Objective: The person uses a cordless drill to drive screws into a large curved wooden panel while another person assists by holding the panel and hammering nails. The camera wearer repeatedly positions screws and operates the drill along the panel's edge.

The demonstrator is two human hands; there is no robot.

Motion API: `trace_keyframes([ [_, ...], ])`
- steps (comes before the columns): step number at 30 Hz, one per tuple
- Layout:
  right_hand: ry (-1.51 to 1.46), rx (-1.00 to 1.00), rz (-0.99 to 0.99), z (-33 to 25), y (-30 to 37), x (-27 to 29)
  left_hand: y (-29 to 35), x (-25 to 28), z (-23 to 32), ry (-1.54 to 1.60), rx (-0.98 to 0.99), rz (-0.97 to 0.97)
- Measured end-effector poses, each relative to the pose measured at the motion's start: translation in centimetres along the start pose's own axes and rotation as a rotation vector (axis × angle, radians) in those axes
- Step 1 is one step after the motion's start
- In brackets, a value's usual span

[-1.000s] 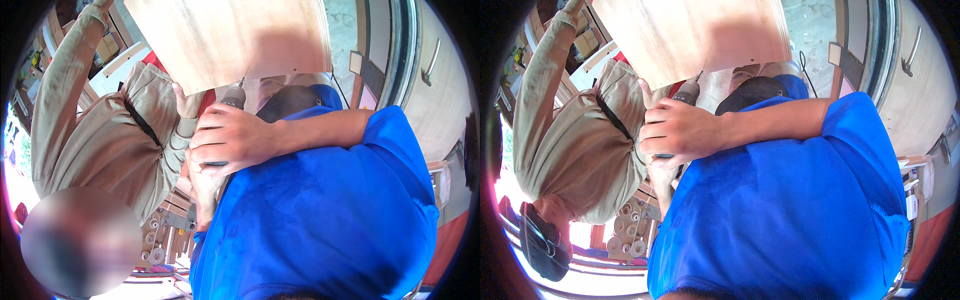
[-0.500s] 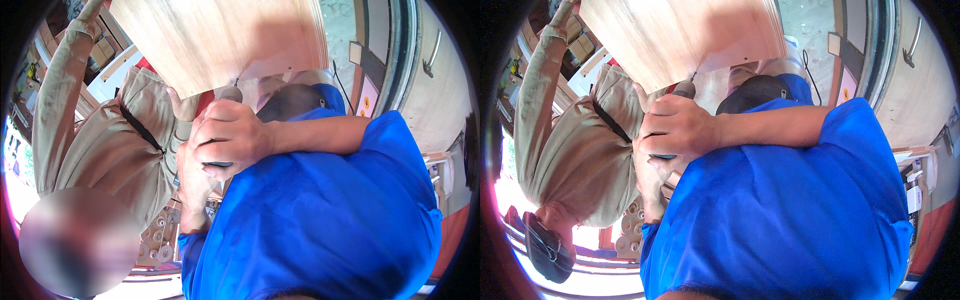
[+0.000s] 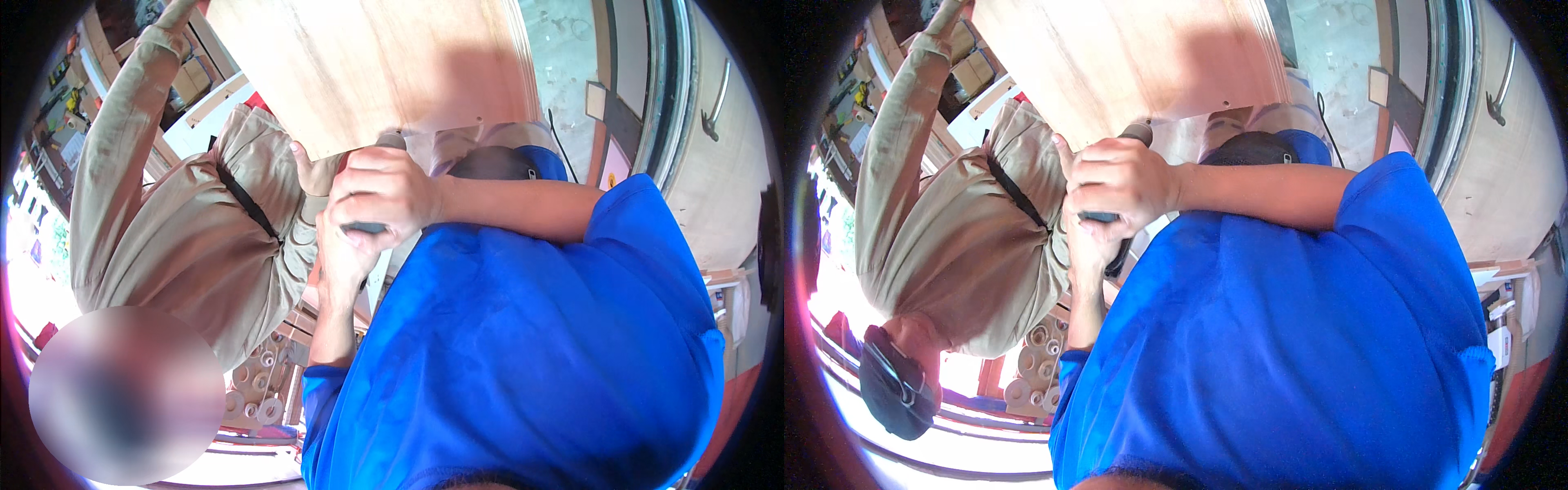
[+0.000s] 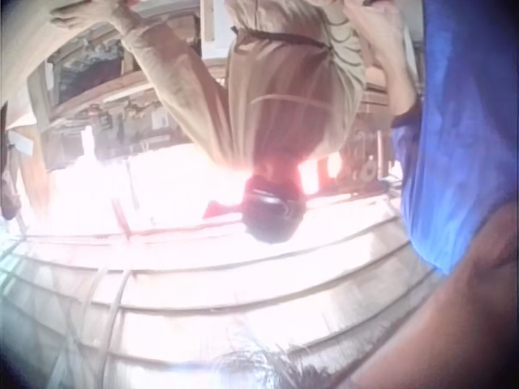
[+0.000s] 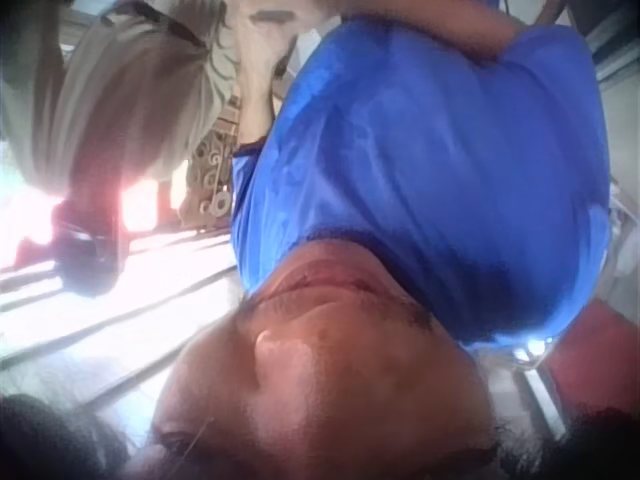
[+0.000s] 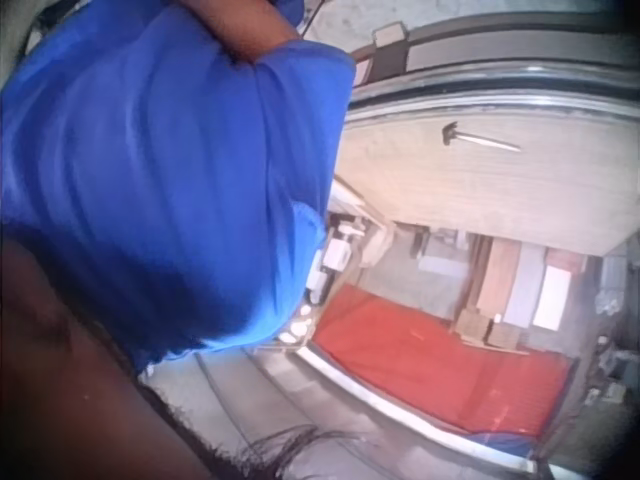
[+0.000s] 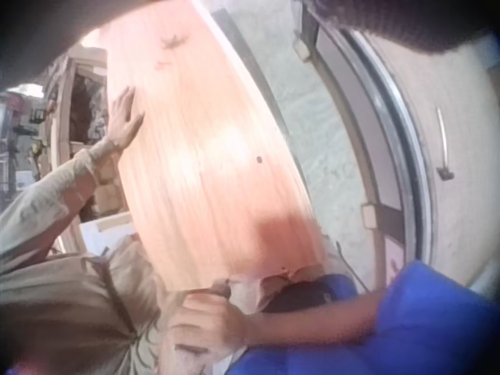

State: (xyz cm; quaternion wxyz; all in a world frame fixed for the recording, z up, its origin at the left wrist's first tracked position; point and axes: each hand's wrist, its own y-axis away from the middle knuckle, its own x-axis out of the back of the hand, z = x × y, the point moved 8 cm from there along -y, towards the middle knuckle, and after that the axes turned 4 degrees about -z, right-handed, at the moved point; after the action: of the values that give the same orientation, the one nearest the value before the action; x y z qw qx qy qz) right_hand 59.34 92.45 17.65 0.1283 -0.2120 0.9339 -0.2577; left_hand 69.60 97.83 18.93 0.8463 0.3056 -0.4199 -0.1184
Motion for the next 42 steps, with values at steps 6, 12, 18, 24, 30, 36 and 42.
trace_keyframes([
  [6, -0.004, 0.086, 0.019, -0.8, 1.0, 0.0, 2.0, -1.4, -3.0, 0.068, 0.078, 0.16],
  [12, 0.092, 0.075, -0.075, -1.8, 0.0, -1.3, 1.0, -0.6, -6.1, 0.116, -0.088, 0.21],
  [18, 0.24, -0.083, 0.168, -4.0, 5.9, 5.6, 4.5, 1.2, -1.7, 0.409, -0.097, 0.163],
  [24, 0.459, -0.87, 0.415, 4.8, 27.9, 18.6, 4.6, 4.7, 2.3, 0.656, -0.503, 0.587],
  [30, 0.814, -1.578, 0.618, 2.5, 60.8, 30.8, -3.6, 1.0, 5.0, 0.9, -0.693, 0.754],
  [36, 0.761, -1.69, 0.958, -4.8, 77.1, 34.8, -4.4, -1.1, 5.4, 0.769, -0.669, 0.888],
  [42, 0.764, -1.561, 0.497, 7.9, 78.1, 40.7, -8.1, 1.2, -2.3, 0.642, -0.63, 0.969],
])
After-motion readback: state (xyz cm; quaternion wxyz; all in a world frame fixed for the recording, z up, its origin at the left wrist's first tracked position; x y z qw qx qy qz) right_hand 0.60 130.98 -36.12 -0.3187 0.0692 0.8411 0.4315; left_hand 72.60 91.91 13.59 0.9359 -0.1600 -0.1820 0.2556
